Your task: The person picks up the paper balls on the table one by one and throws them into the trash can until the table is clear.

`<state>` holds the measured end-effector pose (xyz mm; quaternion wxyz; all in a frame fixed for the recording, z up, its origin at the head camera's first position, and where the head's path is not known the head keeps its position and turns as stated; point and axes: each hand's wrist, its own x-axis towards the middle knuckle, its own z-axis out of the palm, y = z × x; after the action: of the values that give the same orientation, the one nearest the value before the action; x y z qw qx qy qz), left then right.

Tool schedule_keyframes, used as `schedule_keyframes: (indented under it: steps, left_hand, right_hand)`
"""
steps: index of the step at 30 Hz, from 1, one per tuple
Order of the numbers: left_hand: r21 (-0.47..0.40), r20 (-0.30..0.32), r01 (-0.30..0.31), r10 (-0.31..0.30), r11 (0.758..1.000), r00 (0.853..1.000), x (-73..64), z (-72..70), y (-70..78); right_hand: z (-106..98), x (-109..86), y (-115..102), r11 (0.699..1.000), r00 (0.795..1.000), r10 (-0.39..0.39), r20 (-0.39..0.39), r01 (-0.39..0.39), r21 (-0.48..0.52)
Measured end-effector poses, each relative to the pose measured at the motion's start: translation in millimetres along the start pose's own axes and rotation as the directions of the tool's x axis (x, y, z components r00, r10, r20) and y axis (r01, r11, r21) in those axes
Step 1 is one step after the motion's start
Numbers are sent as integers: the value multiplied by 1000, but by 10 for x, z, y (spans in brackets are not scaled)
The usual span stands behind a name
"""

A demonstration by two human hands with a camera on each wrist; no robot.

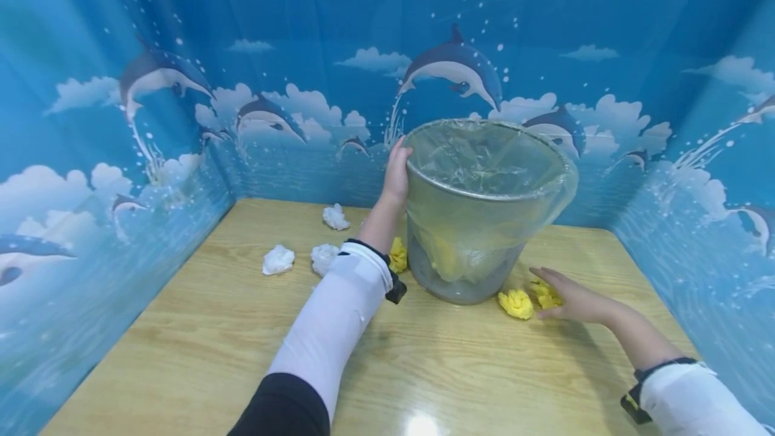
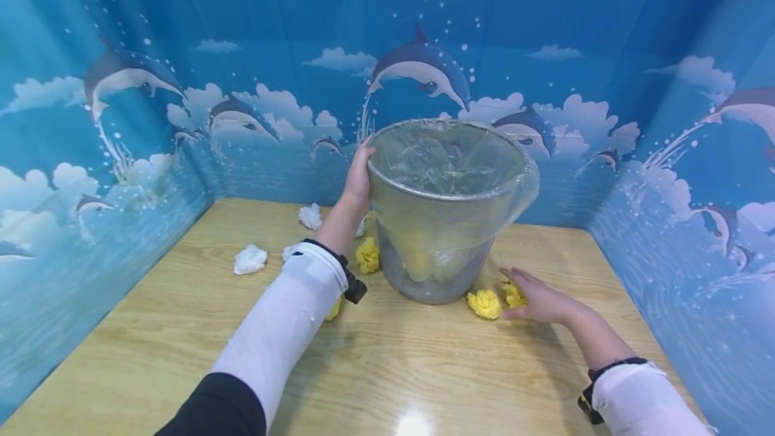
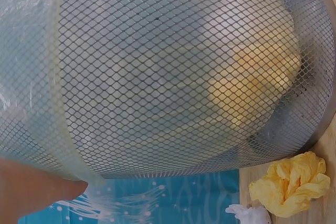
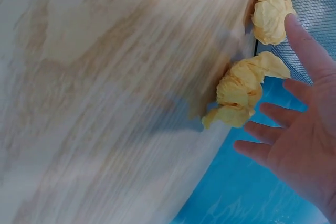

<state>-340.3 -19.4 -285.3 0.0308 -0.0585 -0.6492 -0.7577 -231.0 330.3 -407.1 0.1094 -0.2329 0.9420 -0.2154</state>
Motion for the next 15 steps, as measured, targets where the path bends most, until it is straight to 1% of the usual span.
schedule_keyframes:
  steps: [2, 7, 15]
  left_hand:
    - [-3, 5, 1, -1, 1000, 1000, 4, -2, 4]
    - [-11, 7, -4, 4, 1000, 1000, 3, -4, 7]
    - [-3, -1, -8, 8, 1000, 1000, -19, -2, -3]
  right_hand:
    - [11, 8, -11, 1000, 1000, -2, 1, 2, 8]
    - [60, 43, 8, 1000, 1000, -23, 1, 23, -20]
    - [113, 84, 104, 999, 1000, 13, 24, -13, -32]
